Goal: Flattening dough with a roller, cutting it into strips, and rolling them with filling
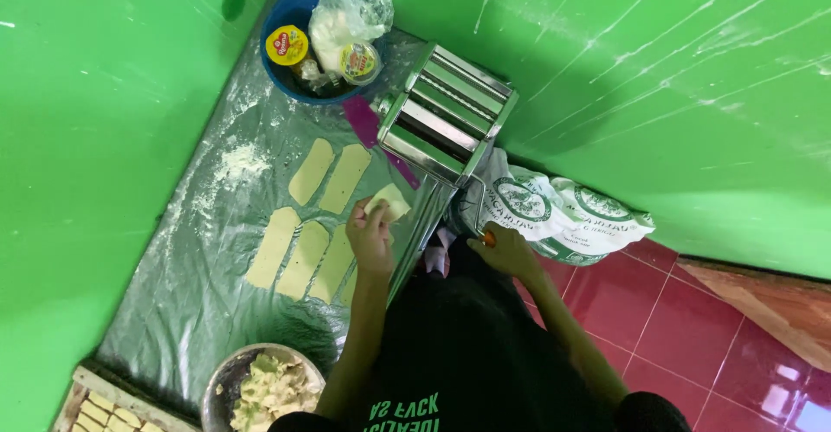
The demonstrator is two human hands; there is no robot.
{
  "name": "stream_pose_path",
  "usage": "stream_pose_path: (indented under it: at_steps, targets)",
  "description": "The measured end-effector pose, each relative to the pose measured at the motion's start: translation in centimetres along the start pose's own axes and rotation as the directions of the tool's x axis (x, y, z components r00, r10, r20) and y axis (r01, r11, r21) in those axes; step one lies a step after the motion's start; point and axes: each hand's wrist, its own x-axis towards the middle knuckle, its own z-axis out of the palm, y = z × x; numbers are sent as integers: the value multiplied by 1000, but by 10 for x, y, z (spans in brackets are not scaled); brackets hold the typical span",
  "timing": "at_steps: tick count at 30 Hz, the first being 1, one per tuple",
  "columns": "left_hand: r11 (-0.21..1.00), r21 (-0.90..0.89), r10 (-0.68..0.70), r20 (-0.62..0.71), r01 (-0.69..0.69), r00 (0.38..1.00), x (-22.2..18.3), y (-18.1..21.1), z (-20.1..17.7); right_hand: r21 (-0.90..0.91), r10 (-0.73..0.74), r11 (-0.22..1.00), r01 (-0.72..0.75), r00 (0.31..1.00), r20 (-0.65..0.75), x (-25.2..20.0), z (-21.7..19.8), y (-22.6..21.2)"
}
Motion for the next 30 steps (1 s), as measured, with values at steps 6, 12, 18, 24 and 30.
stream_pose_path:
  at_steps: [6,12,18,24,30]
  targets:
    - [998,-54,28,82,-24,996,2,11,1,26,-222,971,236,942,-250,-31,-22,-27]
    - [969,-171,-131,252,177,959,-40,46,31,188,-266,919,347,896,-356,-85,-82,-85]
    - [885,-309,-199,426,348,883,-44,31,33,940,-265,323,-107,944,198,-61,-48,-120]
    - [977,-87,-155,339,195,928,-33,53,23,997,-155,-5,75,985,-75,-38,-33,-116]
    - [978,207,-90,322,23,942,-38,84,7,783,-109,423,456,883,-456,-58,-65,-147]
